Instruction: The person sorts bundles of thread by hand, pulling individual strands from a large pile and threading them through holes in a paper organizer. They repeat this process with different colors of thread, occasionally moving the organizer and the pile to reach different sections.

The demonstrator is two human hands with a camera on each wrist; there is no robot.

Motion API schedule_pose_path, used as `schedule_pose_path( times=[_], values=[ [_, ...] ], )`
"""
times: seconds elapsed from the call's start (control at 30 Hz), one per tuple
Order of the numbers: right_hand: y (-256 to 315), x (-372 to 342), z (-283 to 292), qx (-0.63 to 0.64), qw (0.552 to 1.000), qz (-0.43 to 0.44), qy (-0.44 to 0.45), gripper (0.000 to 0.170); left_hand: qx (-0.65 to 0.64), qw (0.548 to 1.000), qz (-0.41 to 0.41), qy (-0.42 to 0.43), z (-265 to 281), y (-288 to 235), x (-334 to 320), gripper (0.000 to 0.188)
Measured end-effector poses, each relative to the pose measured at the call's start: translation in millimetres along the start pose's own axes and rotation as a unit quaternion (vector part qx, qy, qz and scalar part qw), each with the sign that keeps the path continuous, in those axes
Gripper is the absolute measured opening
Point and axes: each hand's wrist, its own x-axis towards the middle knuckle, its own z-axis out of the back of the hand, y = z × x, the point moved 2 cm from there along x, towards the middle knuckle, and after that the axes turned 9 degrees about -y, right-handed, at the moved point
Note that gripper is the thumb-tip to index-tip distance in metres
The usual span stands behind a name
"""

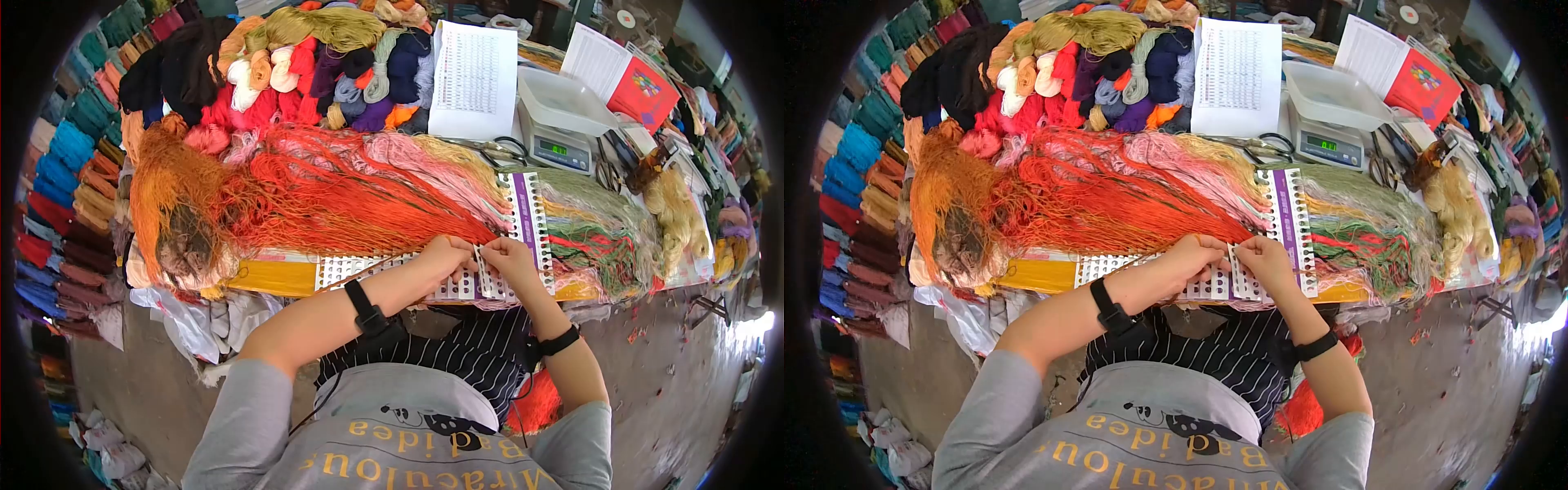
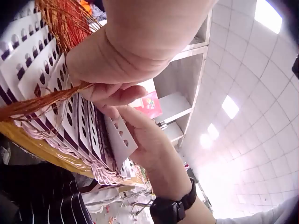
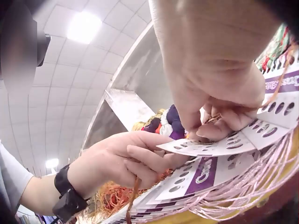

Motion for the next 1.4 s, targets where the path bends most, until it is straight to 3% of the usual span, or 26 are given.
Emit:
schedule_pose_path(
  times=[0.13,0.23,0.3,0.37,0.43,0.47,0.53,0.57,0.63,0.7,0.77,0.83,0.9,0.97,1.03,1.07,1.13,1.17,1.23,1.27,1.3,1.33,1.4],
  values=[
    [10.8,0.0,2.6,0.004,1.000,-0.028,0.008,0.017,0.012,1.000,0.001,-0.008,-6.4,-0.2,9.4,0.015],
    [4.7,0.9,2.4,0.033,0.999,-0.020,0.026,0.016,0.068,0.996,-0.056,0.007,-0.6,2.6,15.2,0.015],
    [-0.7,1.8,2.7,0.056,0.998,-0.003,0.031,0.015,0.172,0.978,-0.113,-0.039,16.7,-11.3,4.4,0.017],
    [-6.5,0.4,1.7,-0.039,0.998,0.017,0.051,0.015,-0.007,0.998,-0.051,0.027,42.2,-35.5,-10.9,0.018],
    [-9.2,-1.1,1.3,-0.055,0.997,0.033,0.041,0.014,-0.192,0.962,-0.040,0.188,67.5,-72.3,-30.6,0.018],
    [-9.8,-0.7,0.9,-0.047,0.998,0.031,0.039,0.014,-0.189,0.963,-0.038,0.188,65.6,-79.1,-37.7,0.018],
    [-6.5,0.4,1.1,-0.043,0.998,0.028,0.040,0.013,-0.209,0.963,-0.133,0.105,69.8,-91.7,-47.2,0.016],
    [-6.9,-0.3,1.2,-0.048,0.997,0.031,0.045,0.013,-0.215,0.961,-0.138,0.102,66.6,-89.7,-46.9,0.016],
    [-9.6,0.8,2.2,-0.005,0.998,-0.001,0.062,0.013,-0.048,0.955,-0.292,-0.039,58.4,-90.0,-43.6,0.016],
    [-7.6,-2.4,2.6,-0.014,0.999,-0.002,0.049,0.012,-0.075,0.954,-0.289,0.008,57.0,-102.6,-57.6,0.017],
    [-5.8,-3.2,2.6,-0.028,0.998,0.039,0.048,0.012,-0.252,0.936,-0.222,0.102,58.8,-112.4,-68.5,0.018],
    [1.5,-6.0,3.3,-0.024,0.998,0.028,0.050,0.012,-0.291,0.932,-0.181,0.119,57.3,-109.7,-64.1,0.025],
    [8.0,-8.1,6.5,0.038,0.997,-0.009,0.061,0.012,-0.207,0.948,-0.126,0.208,49.0,-83.2,-39.9,0.033],
    [8.6,-6.1,10.8,0.004,0.998,-0.016,0.069,0.011,-0.042,0.976,-0.100,0.190,29.5,-40.3,-14.2,0.042],
    [15.1,-12.3,13.8,0.082,0.991,-0.041,0.096,0.013,0.159,0.972,-0.073,0.156,10.1,-18.5,-22.0,0.033],
    [17.6,-13.9,12.8,0.077,0.990,-0.033,0.112,0.013,0.158,0.972,-0.072,0.159,9.4,-15.4,-20.0,0.033],
    [10.2,-11.7,7.8,0.048,0.993,-0.010,0.109,0.013,0.247,0.954,-0.163,0.055,16.5,-10.8,-14.9,0.022],
    [4.5,-9.1,5.0,0.019,0.994,0.018,0.110,0.014,0.235,0.958,-0.166,0.002,25.4,-36.0,-33.2,0.017],
    [-2.5,-6.1,2.3,-0.001,0.994,0.042,0.100,0.017,0.054,0.982,-0.177,-0.045,65.5,-54.1,-41.7,0.017],
    [-3.5,-5.3,1.6,-0.025,0.995,0.044,0.091,0.018,-0.060,0.989,-0.136,0.022,100.1,-64.0,-47.0,0.017],
    [-4.3,-5.0,0.3,-0.048,0.994,0.045,0.082,0.019,-0.135,0.981,-0.138,0.032,133.0,-71.4,-58.4,0.017],
    [-1.9,-6.2,-0.4,-0.030,0.995,0.040,0.083,0.019,-0.185,0.977,-0.103,-0.028,163.1,-84.0,-71.0,0.016],
    [-1.7,-6.2,-0.3,-0.027,0.996,0.034,0.083,0.019,-0.295,0.943,-0.120,-0.100,236.3,-89.0,-80.3,0.021]
  ],
)
